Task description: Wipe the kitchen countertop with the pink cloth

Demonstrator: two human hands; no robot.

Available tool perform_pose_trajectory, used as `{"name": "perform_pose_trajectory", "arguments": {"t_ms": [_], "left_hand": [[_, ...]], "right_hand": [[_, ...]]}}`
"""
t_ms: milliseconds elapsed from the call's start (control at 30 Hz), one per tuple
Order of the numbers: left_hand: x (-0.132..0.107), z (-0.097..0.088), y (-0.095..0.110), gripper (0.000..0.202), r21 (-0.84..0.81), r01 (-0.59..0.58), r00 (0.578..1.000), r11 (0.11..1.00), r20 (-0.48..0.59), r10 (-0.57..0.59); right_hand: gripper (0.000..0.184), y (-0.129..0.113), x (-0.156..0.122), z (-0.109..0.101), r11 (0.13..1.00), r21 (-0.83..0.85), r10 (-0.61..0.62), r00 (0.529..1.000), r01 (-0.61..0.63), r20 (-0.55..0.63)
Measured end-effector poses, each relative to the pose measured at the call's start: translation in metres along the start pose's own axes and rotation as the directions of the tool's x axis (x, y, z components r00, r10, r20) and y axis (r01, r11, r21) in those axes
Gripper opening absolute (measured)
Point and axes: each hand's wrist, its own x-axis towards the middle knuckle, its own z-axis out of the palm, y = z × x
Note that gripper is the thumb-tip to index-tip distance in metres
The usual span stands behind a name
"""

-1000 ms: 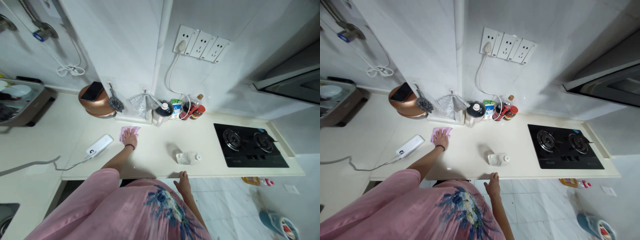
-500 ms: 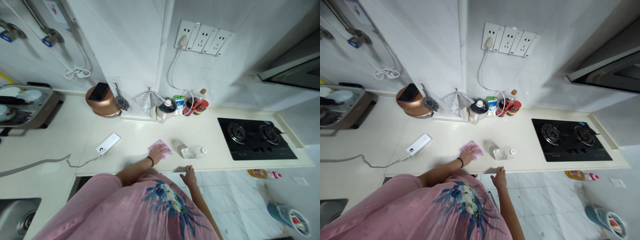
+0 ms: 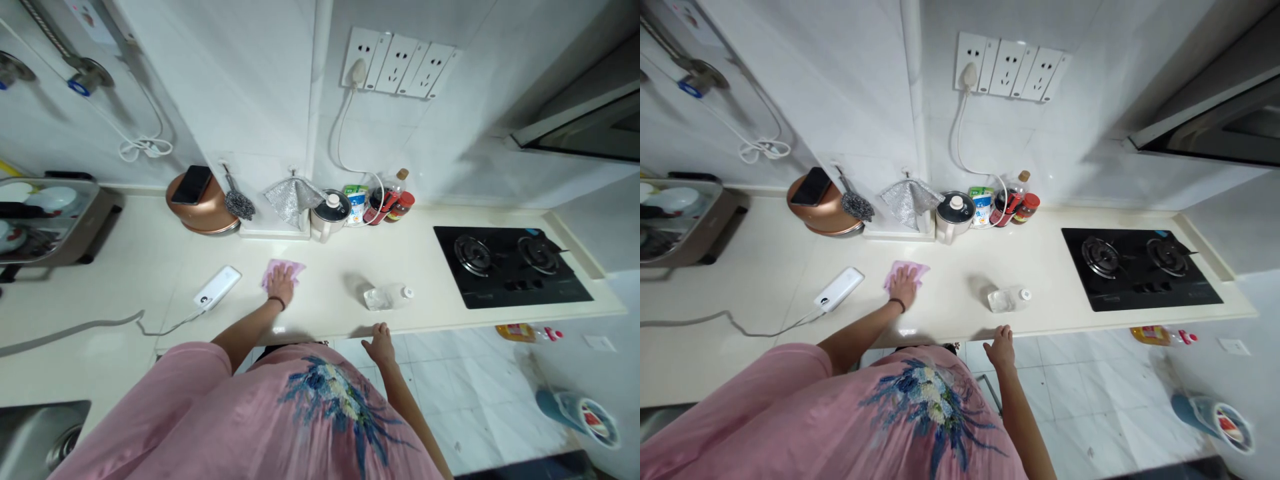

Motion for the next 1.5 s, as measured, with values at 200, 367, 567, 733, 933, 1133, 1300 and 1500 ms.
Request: {"name": "perform_pose_trajectory", "arguments": {"t_ms": [200, 367, 567, 733, 933, 1133, 1300, 1500], "left_hand": [[-0.076, 0.072, 0.074, 0.06, 0.018, -0.608, 0.789, 0.794, 0.123, 0.602], [-0.073, 0.075, 0.068, 0.06, -0.006, -0.717, 0.692, 0.697, 0.118, 0.712], [0.0, 0.013, 0.0, 0.063, 0.029, -0.196, 0.98, 0.98, 0.022, 0.196], [0.03, -0.018, -0.04, 0.065, 0.04, 0.023, 0.998, 0.999, -0.052, -0.021], [-0.012, 0.015, -0.007, 0.065, 0.07, -0.057, 0.998, 0.996, -0.007, 0.058], [-0.087, 0.076, 0.036, 0.065, 0.044, -0.608, 0.789, 0.792, 0.143, 0.598], [-0.071, 0.07, 0.028, 0.064, 0.035, -0.623, 0.778, 0.781, 0.133, 0.614], [0.016, -0.001, -0.022, 0.066, 0.06, -0.135, 0.99, 0.989, 0.048, 0.133]], "right_hand": [[0.086, 0.0, 0.001, 0.005, 1.0, 0.02, 0.021, 1.0, -0.021, 0.01], [0.086, 0.003, 0.002, 0.008, 1.0, 0.029, 0.009, 1.0, -0.009, 0.001], [0.085, 0.005, 0.002, 0.012, 0.999, 0.037, -0.001, 1.0, 0.002, -0.018], [0.087, 0.006, 0.002, 0.014, 1.0, 0.027, 0.001, 1.0, 0.0, -0.011], [0.087, 0.007, 0.002, 0.014, 0.999, 0.035, -0.004, 1.0, 0.004, -0.018], [0.087, 0.004, 0.002, 0.012, 1.0, 0.004, -0.004, 1.0, 0.004, -0.003], [0.087, 0.004, 0.003, 0.01, 1.0, -0.001, -0.002, 1.0, 0.002, 0.003], [0.087, 0.004, 0.003, 0.009, 1.0, 0.018, 0.007, 1.0, -0.007, 0.002]]}}
